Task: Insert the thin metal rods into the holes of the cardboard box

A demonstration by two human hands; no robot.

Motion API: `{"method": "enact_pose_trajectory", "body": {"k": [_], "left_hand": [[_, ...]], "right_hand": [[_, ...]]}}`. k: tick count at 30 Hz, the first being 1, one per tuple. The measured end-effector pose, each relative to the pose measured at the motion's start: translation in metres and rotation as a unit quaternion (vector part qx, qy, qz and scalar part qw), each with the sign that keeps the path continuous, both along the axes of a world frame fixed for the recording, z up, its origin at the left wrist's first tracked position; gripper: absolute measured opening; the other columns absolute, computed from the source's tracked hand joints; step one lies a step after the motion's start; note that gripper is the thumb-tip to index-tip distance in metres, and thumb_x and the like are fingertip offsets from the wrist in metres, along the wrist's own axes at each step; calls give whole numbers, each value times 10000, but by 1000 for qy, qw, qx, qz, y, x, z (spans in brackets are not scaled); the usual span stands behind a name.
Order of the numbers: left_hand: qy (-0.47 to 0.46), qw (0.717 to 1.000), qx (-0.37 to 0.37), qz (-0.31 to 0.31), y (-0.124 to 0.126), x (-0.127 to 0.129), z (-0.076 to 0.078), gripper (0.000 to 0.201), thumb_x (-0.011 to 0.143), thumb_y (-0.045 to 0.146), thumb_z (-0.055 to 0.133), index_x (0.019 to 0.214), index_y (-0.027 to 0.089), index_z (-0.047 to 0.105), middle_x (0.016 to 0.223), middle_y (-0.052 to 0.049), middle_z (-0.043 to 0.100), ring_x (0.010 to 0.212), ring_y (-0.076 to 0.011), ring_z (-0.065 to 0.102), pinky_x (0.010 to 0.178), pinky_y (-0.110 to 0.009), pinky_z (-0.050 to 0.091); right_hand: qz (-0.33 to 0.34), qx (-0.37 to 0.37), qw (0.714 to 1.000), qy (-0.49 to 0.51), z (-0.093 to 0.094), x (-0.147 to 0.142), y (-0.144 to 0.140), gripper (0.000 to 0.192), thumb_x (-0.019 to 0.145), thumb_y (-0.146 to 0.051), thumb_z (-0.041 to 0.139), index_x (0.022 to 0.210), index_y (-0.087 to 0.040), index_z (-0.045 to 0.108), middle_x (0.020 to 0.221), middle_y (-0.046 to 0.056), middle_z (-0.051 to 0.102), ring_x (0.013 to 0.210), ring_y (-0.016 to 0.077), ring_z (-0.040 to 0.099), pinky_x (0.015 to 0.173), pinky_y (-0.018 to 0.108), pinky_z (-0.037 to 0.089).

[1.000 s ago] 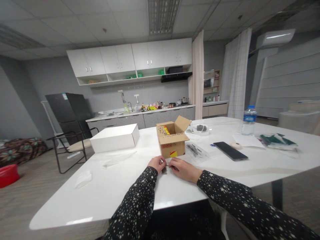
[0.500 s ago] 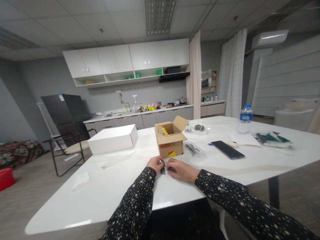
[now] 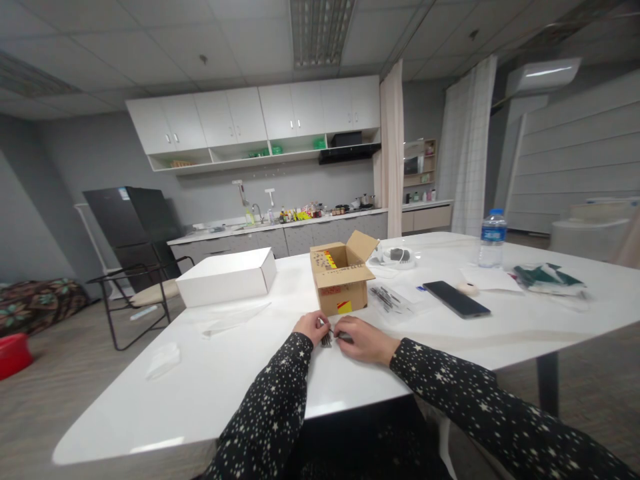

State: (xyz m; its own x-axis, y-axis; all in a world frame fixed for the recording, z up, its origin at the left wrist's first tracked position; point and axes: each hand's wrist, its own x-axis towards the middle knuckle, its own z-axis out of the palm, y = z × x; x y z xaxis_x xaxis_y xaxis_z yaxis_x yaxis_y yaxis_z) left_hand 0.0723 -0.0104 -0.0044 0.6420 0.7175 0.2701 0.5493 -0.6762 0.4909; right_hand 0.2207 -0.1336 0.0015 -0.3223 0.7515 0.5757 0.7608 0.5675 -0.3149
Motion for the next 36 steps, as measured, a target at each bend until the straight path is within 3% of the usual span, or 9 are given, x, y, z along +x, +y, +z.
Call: {"method": "enact_pose_trajectory", "body": {"k": [18, 36], "left_hand": [[6, 1000, 4, 2, -2, 2, 2, 112, 746, 238, 564, 758, 164, 648, 479, 65, 475, 473, -77, 430, 505, -192, 296], [-1, 1000, 2, 1, 0, 2, -1, 123, 745, 252, 563, 759, 162, 645, 479, 64, 475, 468, -76, 425, 498, -192, 294]], "right_hand": [[36, -7, 999, -10, 6, -1, -4, 195, 758, -74, 531, 884, -158, 654, 878, 64, 683, 851, 175, 603, 820, 309, 470], [20, -27, 999, 2, 5, -1, -4, 176, 820, -131, 546, 934, -163, 677, 918, 60, 705, 874, 173, 636, 839, 308, 468]]}}
